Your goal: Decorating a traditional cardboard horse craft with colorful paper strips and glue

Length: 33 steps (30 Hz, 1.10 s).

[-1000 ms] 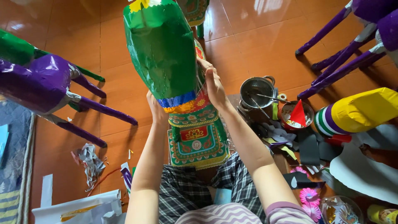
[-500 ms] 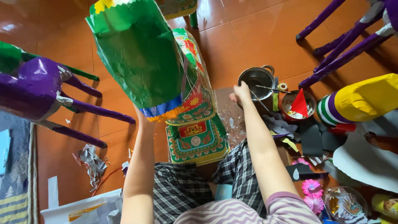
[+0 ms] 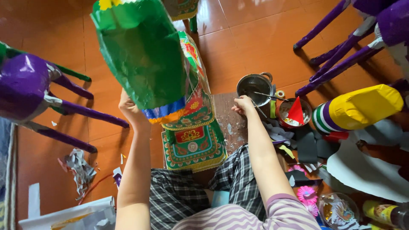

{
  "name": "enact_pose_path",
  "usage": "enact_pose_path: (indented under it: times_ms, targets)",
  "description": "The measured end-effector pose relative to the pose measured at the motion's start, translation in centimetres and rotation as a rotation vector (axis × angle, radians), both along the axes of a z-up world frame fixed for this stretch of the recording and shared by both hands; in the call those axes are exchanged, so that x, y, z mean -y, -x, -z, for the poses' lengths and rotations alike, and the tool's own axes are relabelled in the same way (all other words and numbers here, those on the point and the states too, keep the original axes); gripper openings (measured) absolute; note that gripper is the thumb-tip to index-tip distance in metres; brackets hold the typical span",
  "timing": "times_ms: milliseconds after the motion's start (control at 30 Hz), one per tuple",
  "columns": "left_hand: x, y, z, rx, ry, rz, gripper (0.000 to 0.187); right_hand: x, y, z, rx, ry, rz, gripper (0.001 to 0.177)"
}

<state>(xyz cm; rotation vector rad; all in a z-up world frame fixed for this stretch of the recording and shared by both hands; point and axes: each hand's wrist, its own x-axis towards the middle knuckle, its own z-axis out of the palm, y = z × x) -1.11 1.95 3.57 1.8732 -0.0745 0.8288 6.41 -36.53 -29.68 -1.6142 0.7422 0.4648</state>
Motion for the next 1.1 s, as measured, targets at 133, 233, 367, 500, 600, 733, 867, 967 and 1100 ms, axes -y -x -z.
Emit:
enact_pose_path:
  times_ms: [133,233,367,500,600,733,867,967,1100]
  targets:
    - [1.5,5.2,-5.0,0.008,0.235,0.045,0.016,-2.5,4.2,-8.5,0.097,0.093,-0.026,0.064]
    - [0.3,7.5,-4.1,-0.078,0.199,0.034,0.017,-7.0,10.2,-17.5,0.349,0.000,-0.013,0.045]
    - [0.6,10.4,-3.8,-0.288,0.686,0.226,0.011,-14.9,20.3,-29.4,1.066,0.109,-0.062,0.015]
    - [1.2,13.1,-5.9,-0.402,0.812,0.429,0.007,-20.7,24.0,-33.7,1.436,0.420,-0.496,0.034]
    - [0.9,13.6,-4.3,-0.439,0.847,0.493,0.010,-22.6,22.9,-35.8,1.443,0.837,-0.658,0.053]
    - [0.2,13.9,-4.3,-0.427,0.840,0.470,0.011,-23.3,22.7,-34.9,1.360,1.126,-0.781,0.064]
    - [0.0,13.1,-3.0,-0.409,0.813,0.472,0.011,-23.1,22.9,-34.7,1.308,0.952,-0.770,0.060]
    - [-0.4,12.2,-2.9,-0.356,0.652,0.385,0.008,-22.8,22.9,-34.3,1.289,0.939,-0.722,0.052]
    - [-1.4,8.1,-3.4,-0.048,0.271,0.098,0.019,-21.0,21.8,-32.1,1.335,0.440,-0.341,0.035]
